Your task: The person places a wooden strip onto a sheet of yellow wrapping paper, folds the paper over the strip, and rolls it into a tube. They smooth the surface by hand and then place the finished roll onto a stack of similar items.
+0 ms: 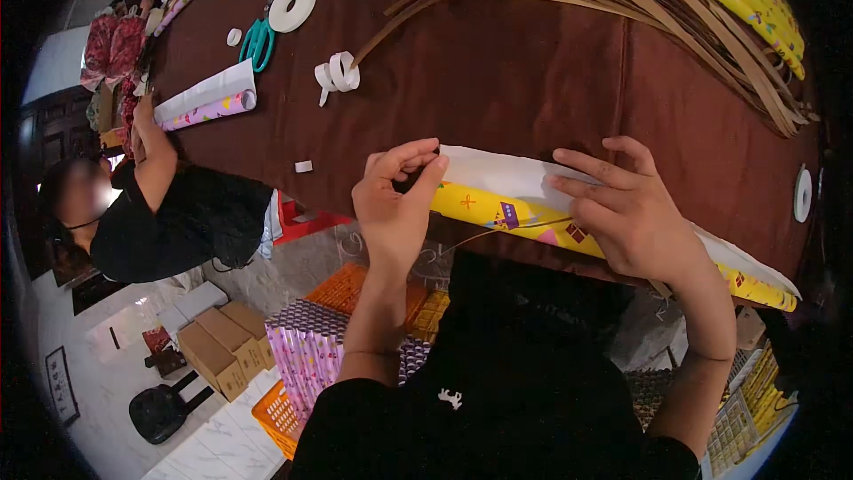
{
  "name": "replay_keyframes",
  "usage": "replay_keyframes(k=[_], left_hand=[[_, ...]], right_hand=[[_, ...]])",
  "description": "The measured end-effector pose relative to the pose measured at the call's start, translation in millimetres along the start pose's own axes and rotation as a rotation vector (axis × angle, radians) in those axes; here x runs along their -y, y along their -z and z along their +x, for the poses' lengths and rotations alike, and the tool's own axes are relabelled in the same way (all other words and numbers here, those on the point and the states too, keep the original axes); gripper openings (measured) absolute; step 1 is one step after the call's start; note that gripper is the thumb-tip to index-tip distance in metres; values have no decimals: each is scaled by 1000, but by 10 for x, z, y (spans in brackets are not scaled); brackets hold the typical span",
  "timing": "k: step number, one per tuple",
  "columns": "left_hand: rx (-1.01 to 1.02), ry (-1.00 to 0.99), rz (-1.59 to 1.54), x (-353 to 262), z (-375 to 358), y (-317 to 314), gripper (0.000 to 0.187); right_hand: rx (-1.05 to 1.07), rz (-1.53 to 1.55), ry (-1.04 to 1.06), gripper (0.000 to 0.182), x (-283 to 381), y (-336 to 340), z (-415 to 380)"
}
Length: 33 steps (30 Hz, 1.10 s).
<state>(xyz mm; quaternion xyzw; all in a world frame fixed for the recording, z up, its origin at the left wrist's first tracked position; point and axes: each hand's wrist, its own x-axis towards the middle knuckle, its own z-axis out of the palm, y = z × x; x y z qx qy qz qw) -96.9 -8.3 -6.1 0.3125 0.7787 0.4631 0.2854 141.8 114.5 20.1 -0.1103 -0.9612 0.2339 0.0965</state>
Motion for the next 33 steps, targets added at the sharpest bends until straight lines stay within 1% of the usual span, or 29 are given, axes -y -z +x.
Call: replay_keyframes(k=[9,12,14,18,20,21,23,24,26,28,29,30,33], left_hand=[[-10,-23,1,23,11,-8,19],[-21,-31,72,10,8,-9,18],[-31,-88,74,35,4,-16,17],[-43,-130,100,47,-7,-35,16],[-66,-211,191,38,-16,-47,16],[-64,-212,192,30,-9,-46,16],[-39,-356,432,9,17,-39,17],[-36,-357,432,5,28,-33,17],[-26,-572,685,-2,50,-12,20],[-19,-611,733,-14,82,30,23],[-12,-650,780,-18,98,42,25],[-10,-652,780,-19,113,41,25],[-59,-677,769,-17,145,37,28]], right_hand=[[-3,24,-13,12,1,-7,-4],[15,21,-5,12,3,19,5],[5,24,-5,12,7,7,2],[-6,32,-10,13,6,7,1],[0,33,-9,13,0,8,-6],[6,32,-6,14,-3,8,-9],[-3,29,-4,14,-1,-1,-2],[-12,26,-1,14,1,-4,-2],[-10,31,4,14,-7,4,-4],[-9,34,10,14,-1,-1,-2],[-46,57,-11,11,17,-19,7],[-82,80,-31,9,27,-29,12],[-79,109,-30,10,9,-20,0]])
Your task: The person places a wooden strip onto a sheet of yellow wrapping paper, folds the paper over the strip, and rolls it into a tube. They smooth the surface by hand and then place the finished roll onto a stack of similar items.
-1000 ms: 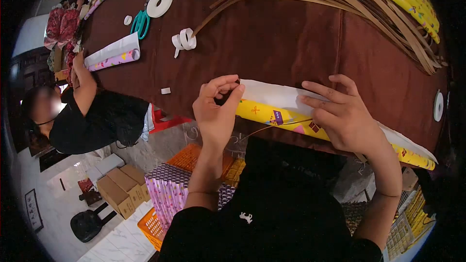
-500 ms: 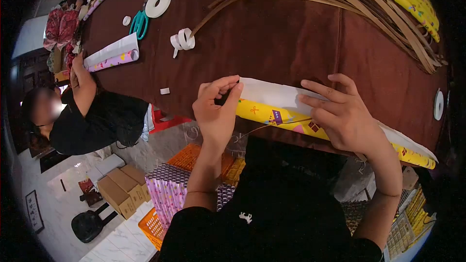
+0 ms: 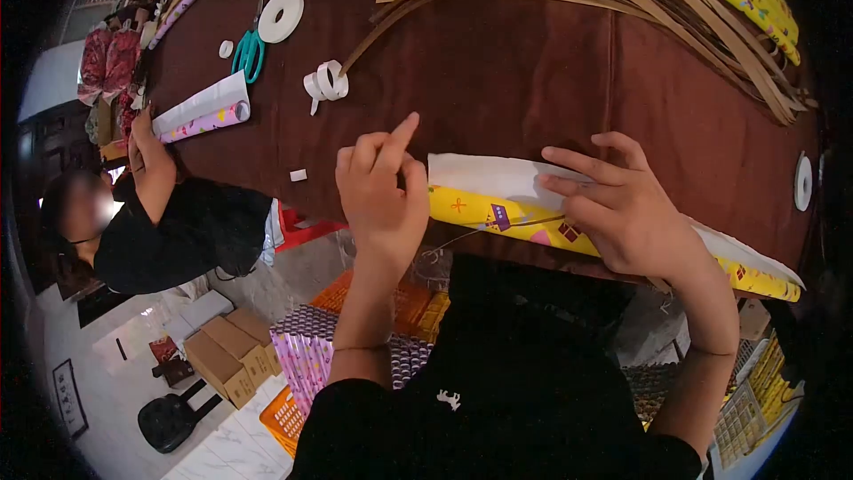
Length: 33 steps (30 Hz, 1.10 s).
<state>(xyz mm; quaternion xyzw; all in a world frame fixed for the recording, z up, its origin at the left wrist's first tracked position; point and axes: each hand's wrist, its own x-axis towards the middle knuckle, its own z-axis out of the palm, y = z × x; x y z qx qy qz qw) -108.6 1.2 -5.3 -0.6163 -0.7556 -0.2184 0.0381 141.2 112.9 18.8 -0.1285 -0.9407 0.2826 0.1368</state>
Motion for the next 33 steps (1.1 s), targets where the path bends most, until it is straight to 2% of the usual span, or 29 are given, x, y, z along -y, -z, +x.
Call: replay_keyframes(k=[2,3,5,6,7,9,10,14,16,23,26,33], left_hand=[[-99,111,-193,38,5,7,26],[-122,101,-322,9,18,84,20],[-181,145,-746,-4,-67,175,17],[-184,-2,-929,37,-75,169,22],[-181,-1,-930,44,-85,182,22],[-33,-314,-873,-7,-82,264,29],[52,-178,-787,-123,-106,353,30],[99,-197,-688,-127,-132,310,29],[160,-72,-568,-222,-62,394,26],[224,14,-619,-77,0,383,16],[243,315,-794,-42,61,372,12],[375,284,-728,68,100,306,11]], right_hand=[[20,16,-3,9,-25,18,-3],[42,32,-3,10,-40,26,-4],[40,43,-15,11,-71,6,-10],[40,55,-23,12,-81,-3,-11],[40,56,-25,12,-81,3,-8],[60,44,-29,16,-80,25,2],[59,43,-32,16,-86,21,-1],[48,69,-31,21,-93,15,-12],[41,67,-20,22,-95,15,-14],[21,82,-45,23,-103,-12,-7],[-11,134,-70,21,-120,-22,2],[-15,201,-130,22,-165,-49,7]])
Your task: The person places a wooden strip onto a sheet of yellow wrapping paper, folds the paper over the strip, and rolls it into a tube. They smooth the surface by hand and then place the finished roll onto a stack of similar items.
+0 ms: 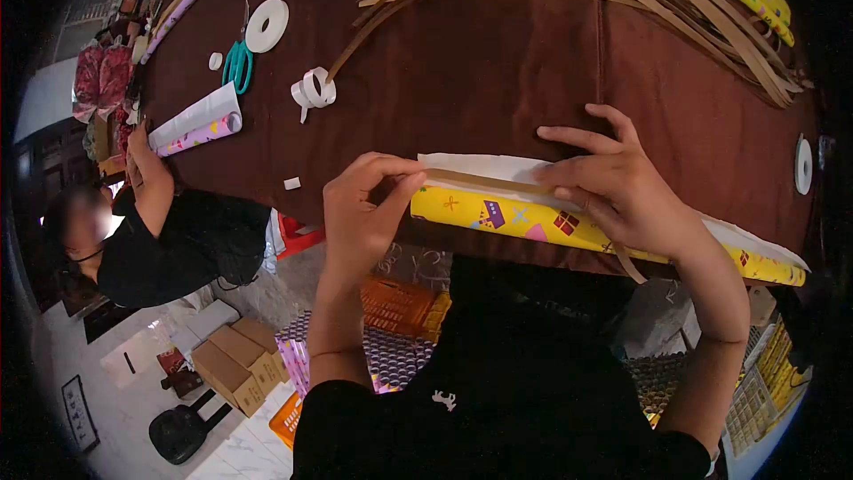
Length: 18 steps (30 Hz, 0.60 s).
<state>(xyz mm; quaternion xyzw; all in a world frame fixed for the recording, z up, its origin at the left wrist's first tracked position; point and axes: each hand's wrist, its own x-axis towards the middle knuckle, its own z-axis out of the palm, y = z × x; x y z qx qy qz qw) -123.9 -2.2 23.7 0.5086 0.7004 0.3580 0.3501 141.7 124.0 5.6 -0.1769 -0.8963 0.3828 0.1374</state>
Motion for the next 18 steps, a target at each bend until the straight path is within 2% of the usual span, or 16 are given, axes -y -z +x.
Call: replay_keyframes(k=[4,7,12,14,15,17,18], left_hand=[[-78,-30,3,51,18,-41,7],[-80,-23,7,39,21,-27,7],[-64,27,-16,19,14,1,6],[-64,-277,179,83,14,24,11],[-64,-278,179,104,10,43,11],[-96,-592,352,144,-14,93,22],[-94,-591,353,172,-34,118,22]], right_hand=[[-21,-18,32,19,-14,-22,15],[-77,58,-48,16,12,-18,48],[-1,6,-29,16,-8,25,52],[-10,-2,2,17,-12,15,46],[-19,-9,34,17,-15,13,42],[-20,-32,59,17,-26,13,36],[-20,-55,85,18,-33,9,33]])
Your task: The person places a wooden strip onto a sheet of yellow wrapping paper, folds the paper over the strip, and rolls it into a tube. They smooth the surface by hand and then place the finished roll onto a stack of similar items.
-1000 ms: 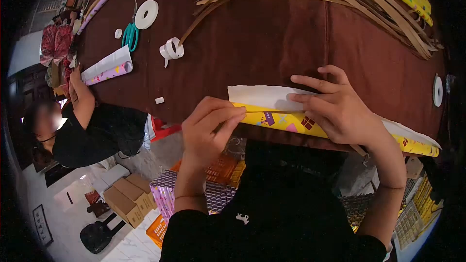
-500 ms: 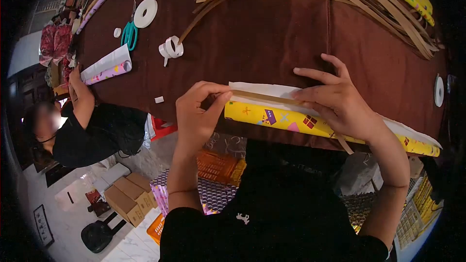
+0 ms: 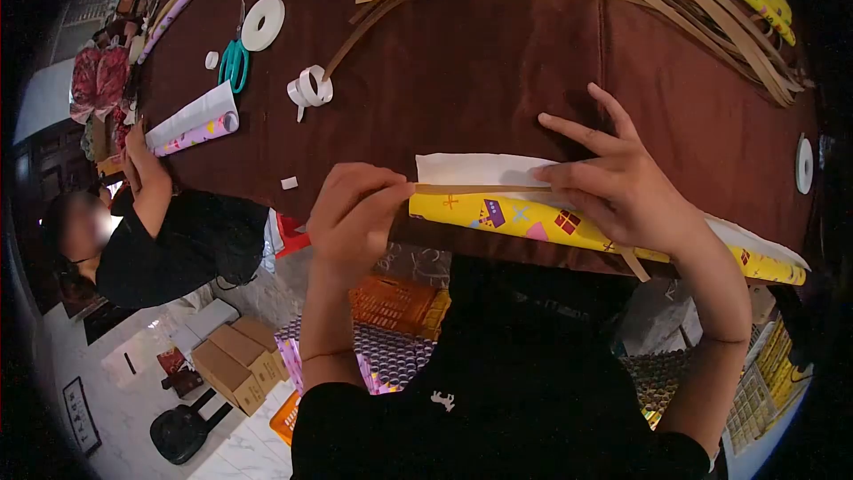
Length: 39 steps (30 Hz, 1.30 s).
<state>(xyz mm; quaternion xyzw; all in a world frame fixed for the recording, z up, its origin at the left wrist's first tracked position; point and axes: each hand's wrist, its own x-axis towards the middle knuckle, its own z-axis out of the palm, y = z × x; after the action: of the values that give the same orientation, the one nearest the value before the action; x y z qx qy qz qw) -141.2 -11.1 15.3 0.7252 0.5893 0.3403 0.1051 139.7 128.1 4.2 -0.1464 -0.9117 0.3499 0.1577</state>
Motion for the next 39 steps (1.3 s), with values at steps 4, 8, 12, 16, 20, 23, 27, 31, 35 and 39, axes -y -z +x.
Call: replay_keyframes(k=[4,8,12,16,20,23,27,31,35,39], left_hand=[[15,-136,145,-4,-74,41,24],[8,-179,173,-15,-82,34,26],[30,-186,173,30,-30,25,25],[75,139,-114,24,68,13,18],[129,223,-197,57,137,-1,12],[160,180,-166,80,193,10,12],[191,160,-142,114,227,-6,12],[195,146,-120,121,246,-12,12],[202,176,-110,138,256,-29,12],[204,205,-104,150,263,-48,11]], right_hand=[[6,-11,-1,17,-10,-7,-8],[0,-6,2,15,-9,5,-7],[-2,42,-16,16,5,6,12],[36,68,-68,18,24,30,41],[2,53,-62,19,-9,-6,50],[-5,35,-33,20,-40,-11,33],[3,44,-20,22,-21,9,39],[1,36,-18,26,-41,-6,40],[8,18,8,28,-40,7,46],[2,36,-6,28,-40,-5,44]])
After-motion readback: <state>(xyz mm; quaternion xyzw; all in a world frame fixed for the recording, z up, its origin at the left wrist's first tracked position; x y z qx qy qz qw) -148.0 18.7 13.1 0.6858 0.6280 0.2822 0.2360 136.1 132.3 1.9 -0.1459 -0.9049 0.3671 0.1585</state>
